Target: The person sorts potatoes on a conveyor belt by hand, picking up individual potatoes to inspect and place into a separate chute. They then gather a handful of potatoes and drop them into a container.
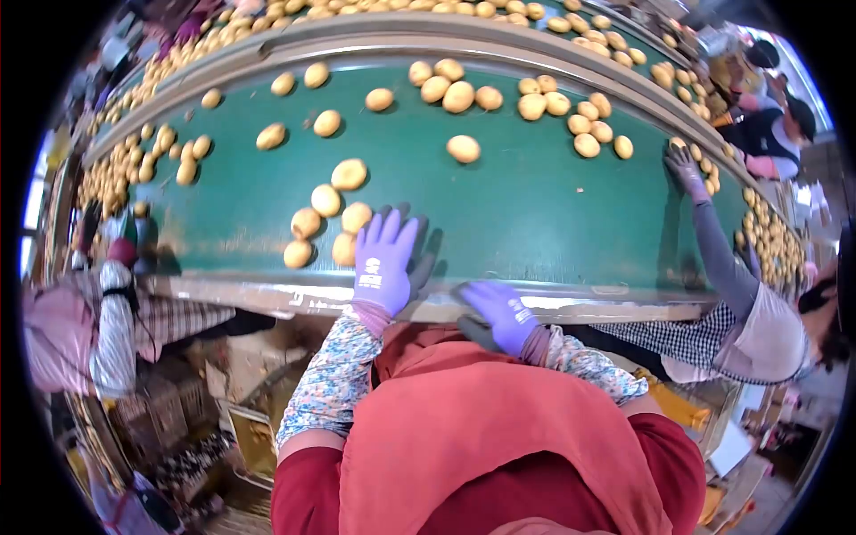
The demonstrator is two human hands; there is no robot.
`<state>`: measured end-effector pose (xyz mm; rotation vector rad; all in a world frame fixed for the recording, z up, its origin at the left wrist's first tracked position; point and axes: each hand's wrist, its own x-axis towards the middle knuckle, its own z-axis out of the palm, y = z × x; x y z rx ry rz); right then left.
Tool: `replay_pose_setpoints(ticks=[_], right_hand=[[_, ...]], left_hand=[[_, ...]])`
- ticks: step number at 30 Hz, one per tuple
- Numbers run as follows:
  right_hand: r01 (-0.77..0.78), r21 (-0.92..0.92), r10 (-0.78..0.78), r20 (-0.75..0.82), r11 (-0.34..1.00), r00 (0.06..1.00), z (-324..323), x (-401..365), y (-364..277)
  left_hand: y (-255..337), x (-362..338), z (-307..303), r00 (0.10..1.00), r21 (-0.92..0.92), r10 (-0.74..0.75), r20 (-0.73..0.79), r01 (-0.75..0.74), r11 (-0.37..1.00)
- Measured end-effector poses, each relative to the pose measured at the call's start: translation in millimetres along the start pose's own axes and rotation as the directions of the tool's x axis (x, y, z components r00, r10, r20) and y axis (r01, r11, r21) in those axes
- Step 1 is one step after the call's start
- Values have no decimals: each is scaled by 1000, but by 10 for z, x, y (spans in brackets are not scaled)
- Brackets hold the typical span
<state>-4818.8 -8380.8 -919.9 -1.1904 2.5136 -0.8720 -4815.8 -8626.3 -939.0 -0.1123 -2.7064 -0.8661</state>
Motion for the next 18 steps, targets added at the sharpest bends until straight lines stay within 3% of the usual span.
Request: replay_pose_setpoints(ticks=[1, 2, 3, 5, 6, 7, 9, 10, 11, 13, 14, 16, 18], right_hand=[[84, -21, -83, 32, 996, 996, 9, 64, -71], [82, 35, -83, 25, 996, 996, -49, 36, -17], [12, 16, -12, -11, 1000, 1000, -94, -16, 90], [-119, -17, 118, -80, 993, 990, -159, -163, 452], [-293, 63, 299, -131, 954, 945, -66, -392, 907], [-448, 149, 469, -158, 881, 869, 44, -540, 1258], [-549, 617, 798, -235, 564, 555, -37, -459, 1108], [-622, 496, 784, -240, 606, 572, 81, -459, 1351], [-584, 406, 687, -174, 703, 706, 26, -239, 1221], [-428, 239, 441, 0, 871, 898, -63, 243, 927], [-322, 94, 324, 0, 942, 946, 88, 430, 1154], [-179, -82, 164, -162, 980, 973, -249, 1200, 984], [-389, 78, 396, -142, 918, 907, -652, 1994, 952]], left_hand=[[-100, -14, 104, 996, 89, 83, 37, -86, 992], [-262, -58, 141, 992, 133, 75, 99, -88, 987], [-467, -108, 127, 985, 179, 62, 159, -90, 980], [-703, -121, -124, 989, 99, -18, 147, 3, 995], [-965, -228, -148, 992, 186, -1, 125, -23, 982], [-1207, -283, -213, 988, 247, -59, 143, 22, 969], [-1523, -323, -320, 978, 324, -189, 90, 151, 934], [-1583, -331, -331, 974, 304, -224, 47, 200, 931], [-1606, -302, -363, 966, 282, -258, 4, 246, 927], [-1597, -305, -313, 990, 253, -140, 1, 135, 958], [-1479, -280, -274, 991, 181, -130, 22, 124, 976], [-1233, -239, -249, 992, 94, -108, 59, 102, 990], [-1060, -235, -216, 991, 33, -101, 89, 98, 995]])
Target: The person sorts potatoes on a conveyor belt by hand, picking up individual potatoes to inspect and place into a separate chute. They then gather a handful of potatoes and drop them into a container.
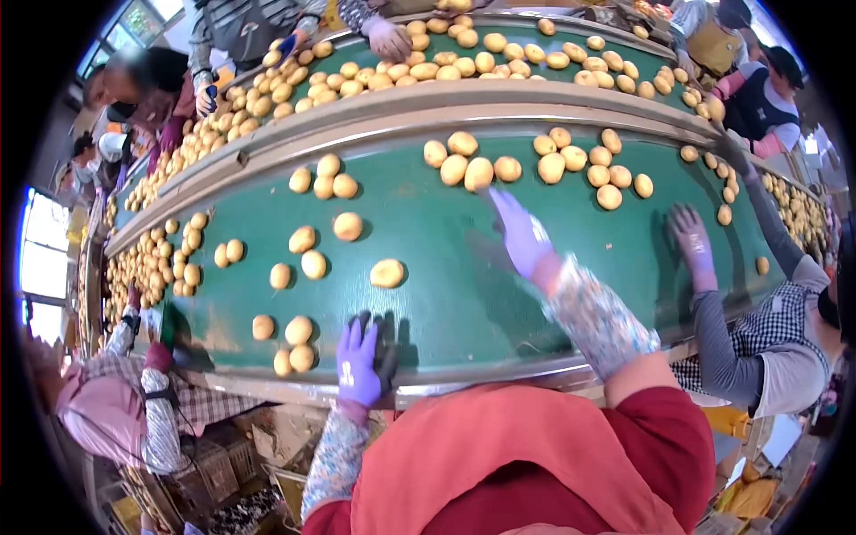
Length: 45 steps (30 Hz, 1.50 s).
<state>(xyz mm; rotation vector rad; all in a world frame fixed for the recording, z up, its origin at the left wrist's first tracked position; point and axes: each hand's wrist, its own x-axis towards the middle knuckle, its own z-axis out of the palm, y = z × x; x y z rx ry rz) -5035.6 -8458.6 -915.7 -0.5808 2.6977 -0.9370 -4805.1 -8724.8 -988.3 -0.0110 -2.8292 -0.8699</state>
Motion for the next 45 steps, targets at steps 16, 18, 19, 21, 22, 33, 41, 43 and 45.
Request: replay_pose_setpoints(ticks=[16, 18, 19, 21, 22, 33, 41, 43, 45], right_hand=[[-177, 69, 186, -534, 982, 825, -751, 1821, 1645], [-329, -523, 77, -446, 786, 892, -578, 1455, 1616], [-304, -678, -41, -442, 670, 896, -331, 1374, 1729], [-140, -845, -175, -264, 515, 949, 17, 1446, 1965], [-172, -842, -141, -280, 511, 950, 14, 1476, 1865], [-40, 569, -142, 271, 821, 952, 357, 1609, 5], [431, 345, -299, -375, 834, 878, 1403, 3360, 243], [372, 35, -340, -339, 927, 877, 1870, 3425, 38], [270, -296, -352, -271, 916, 896, 2229, 3222, -165]], left_hand=[[-419, 45, -159, 980, -46, -177, -92, 173, 984], [-538, 49, -168, 981, -44, -164, -102, 160, 986], [-587, 33, -152, 982, -52, -162, -97, 158, 986], [-679, 13, -141, 985, -78, -145, -95, 138, 987], [-690, 29, -179, 985, -89, -149, -81, 142, 986], [-1228, -356, -326, 971, -157, -170, -167, 144, 977], [-1511, -466, -644, 976, -117, -147, -158, 129, 985], [-1563, -507, -757, 982, 46, -55, -178, 64, 997], [-1649, -471, -832, 983, -42, -67, -173, 60, 997]])
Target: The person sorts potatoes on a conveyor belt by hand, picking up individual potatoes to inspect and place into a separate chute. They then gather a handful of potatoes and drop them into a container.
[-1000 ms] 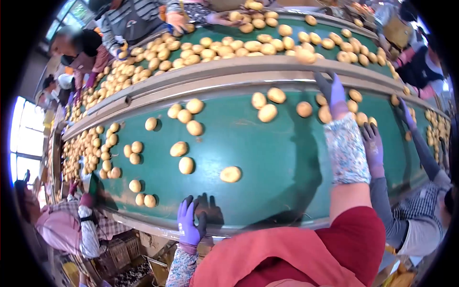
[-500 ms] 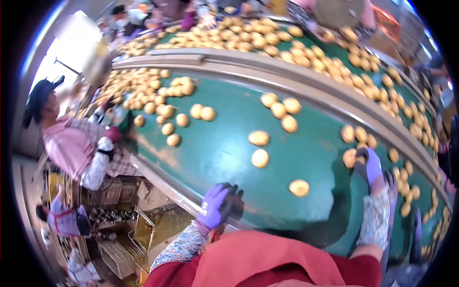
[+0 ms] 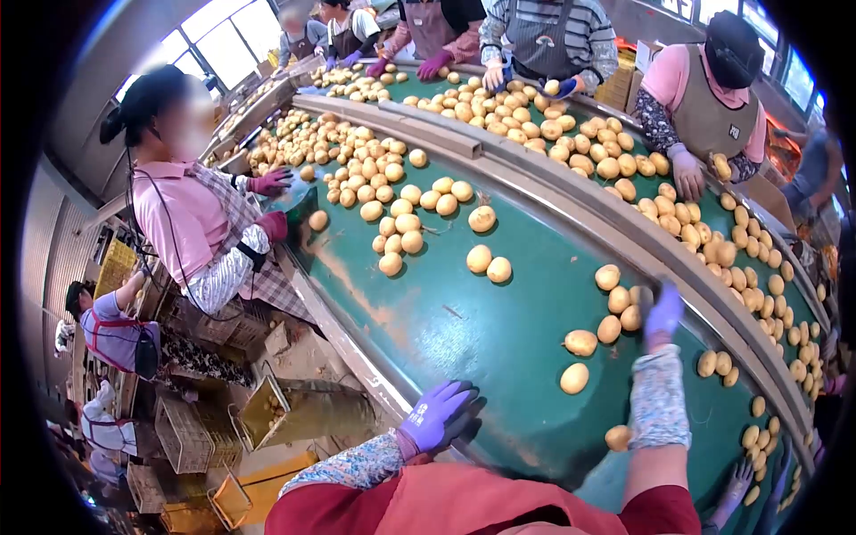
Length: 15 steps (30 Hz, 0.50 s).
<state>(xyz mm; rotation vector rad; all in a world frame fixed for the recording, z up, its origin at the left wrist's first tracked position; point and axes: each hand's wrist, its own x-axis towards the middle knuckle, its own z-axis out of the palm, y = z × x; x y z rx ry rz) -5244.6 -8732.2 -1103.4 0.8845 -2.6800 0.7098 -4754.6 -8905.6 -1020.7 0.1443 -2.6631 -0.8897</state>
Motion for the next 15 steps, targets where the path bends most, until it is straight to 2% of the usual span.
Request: replay_pose_setpoints(ticks=[2, 4, 5, 6, 8, 9, 10, 13, 15], right_hand=[[102, -207, -107, -15, 973, 994, -72, -509, -1030], [381, -353, -321, 219, 854, 922, -278, -907, -1608], [440, -209, -348, 364, 873, 864, -366, -1076, -1784], [471, -59, -385, 492, 880, 781, -441, -1239, -1912], [476, 148, -476, 526, 867, 705, -547, -1638, -2045], [502, 173, -518, 480, 847, 708, -714, -1785, -2153], [527, 194, -555, 431, 827, 712, -835, -1904, -2229], [434, 168, -463, 405, 885, 788, -793, -2204, -2081], [274, 156, -314, 384, 949, 869, -823, -2217, -2114]], left_hand=[[-38, -34, 31, 1000, -49, -24, 7, 24, 999], [-200, 1, 123, 1000, -30, -17, 4, 17, 999], [-177, 37, 71, 995, -141, -95, 10, 96, 985], [-230, 21, 69, 997, -118, -74, 13, 75, 990], [-358, -37, 86, 999, -66, -31, 10, 32, 997], [-374, -39, 65, 992, -143, -117, 44, 122, 982], [-403, -43, 19, 992, -148, -116, 57, 123, 981], [-491, -75, -67, 993, -163, -92, 80, 104, 981], [-588, -113, -88, 997, -160, -48, 65, 58, 985]])
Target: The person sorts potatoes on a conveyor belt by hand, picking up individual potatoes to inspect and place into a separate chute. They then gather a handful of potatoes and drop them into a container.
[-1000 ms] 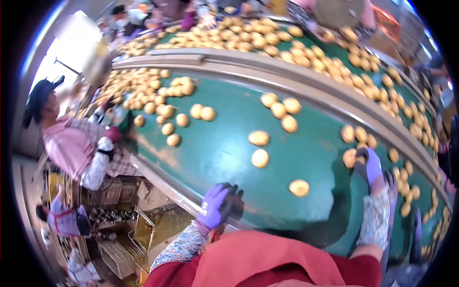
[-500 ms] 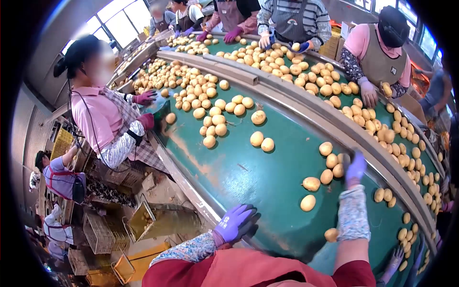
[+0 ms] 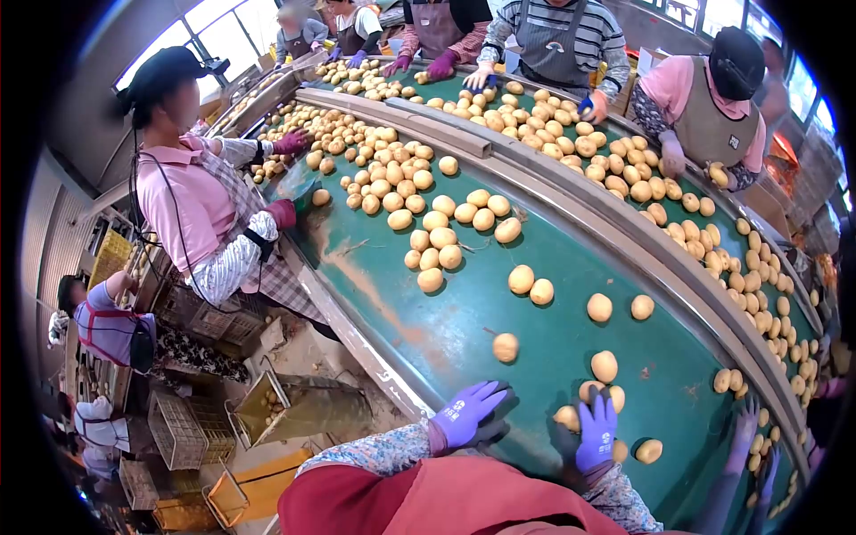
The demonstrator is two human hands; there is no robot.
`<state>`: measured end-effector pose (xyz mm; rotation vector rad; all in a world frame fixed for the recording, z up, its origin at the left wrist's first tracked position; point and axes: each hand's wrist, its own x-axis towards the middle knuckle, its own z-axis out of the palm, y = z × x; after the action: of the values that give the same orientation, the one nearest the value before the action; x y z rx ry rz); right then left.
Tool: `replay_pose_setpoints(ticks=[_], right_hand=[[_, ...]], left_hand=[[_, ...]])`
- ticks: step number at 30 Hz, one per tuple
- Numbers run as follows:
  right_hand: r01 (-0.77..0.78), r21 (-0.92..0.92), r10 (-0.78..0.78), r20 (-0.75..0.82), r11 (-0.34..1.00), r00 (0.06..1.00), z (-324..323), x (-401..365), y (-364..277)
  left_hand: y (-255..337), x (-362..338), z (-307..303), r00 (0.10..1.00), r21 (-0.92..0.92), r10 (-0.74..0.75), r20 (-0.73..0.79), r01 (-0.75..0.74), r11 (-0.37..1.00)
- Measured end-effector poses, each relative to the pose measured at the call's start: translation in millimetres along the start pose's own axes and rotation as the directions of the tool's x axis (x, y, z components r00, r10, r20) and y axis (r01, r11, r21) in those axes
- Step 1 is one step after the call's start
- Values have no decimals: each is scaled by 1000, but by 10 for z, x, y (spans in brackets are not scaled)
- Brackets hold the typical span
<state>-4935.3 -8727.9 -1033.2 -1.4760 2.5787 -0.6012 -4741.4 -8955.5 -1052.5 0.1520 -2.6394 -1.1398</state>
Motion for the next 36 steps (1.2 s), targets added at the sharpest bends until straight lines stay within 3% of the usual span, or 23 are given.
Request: replay_pose_setpoints(ticks=[2, 5, 7, 9, 11, 12, 15, 19, 20, 21, 23, 26, 27, 28, 29, 30, 33, 36], right_hand=[[-112, 15, 113, -107, 994, 988, 0, 65, -14], [-193, -255, 125, -261, 948, 957, 196, 187, 141], [-263, -169, 233, -177, 950, 956, 169, 304, -130], [-113, -119, 107, -53, 986, 993, 495, 217, -212], [227, -51, -219, 134, 973, 967, 538, 225, -428], [262, -2, -262, 50, 965, 964, 551, 260, -539], [-77, 24, 79, -102, 997, 992, 289, 615, -683], [-207, 287, 239, -83, 935, 967, 538, 674, -823], [-57, 198, 71, -62, 979, 996, 719, 680, -913], [-35, 290, -15, 166, 956, 986, 793, 675, -995], [349, 306, -403, 134, 886, 905, 1060, 699, -1041], [301, 394, -327, -3, 868, 945, 1042, 889, -1077], [260, 385, -250, -75, 885, 965, 1007, 1001, -1040], [112, 386, -129, 18, 915, 991, 896, 1188, -993], [133, 355, -106, -96, 925, 990, 860, 1401, -992], [57, 335, -26, -98, 941, 995, 831, 1611, -977], [46, 427, -12, -83, 903, 996, 697, 2469, -1289], [82, 504, -62, -58, 860, 996, 965, 3297, -1740]], left_hand=[[-112, -23, -12, 1000, -8, -18, 17, 18, 1000], [-259, -64, -56, 1000, 3, -5, -6, 5, 1000], [-242, -71, -96, 1000, -14, -26, 9, 26, 1000], [-266, -30, -152, 999, -40, 2, 42, -1, 999], [-300, -3, -240, 997, -81, -15, 77, 21, 996], [-331, 0, -302, 995, -97, -23, 95, 32, 995], [-505, 1, -531, 997, -94, -48, 68, 54, 994], [-848, -48, -747, 994, -125, -77, -76, 67, 990], [-870, -18, -812, 990, -130, -111, -88, 99, 987], [-939, -17, -822, 993, -105, -85, -83, 76, 992], [-1094, -30, -833, 997, -50, -33, -72, 30, 998], [-1185, 16, -995, 999, -46, -7, -35, 6, 999], [-1212, 18, -1081, 1000, -56, -15, -23, 13, 998], [-1293, -12, -1118, 999, -16, -36, -1, 36, 999], [-1348, -38, -1161, 998, -37, -60, 1, 60, 998], [-1412, -39, -1204, 997, -62, -76, 4, 76, 995], [-1631, -81, -1235, 998, -87, -62, 0, 62, 994], [-1727, 8, -1379, 1000, -84, -19, -15, 18, 996]])
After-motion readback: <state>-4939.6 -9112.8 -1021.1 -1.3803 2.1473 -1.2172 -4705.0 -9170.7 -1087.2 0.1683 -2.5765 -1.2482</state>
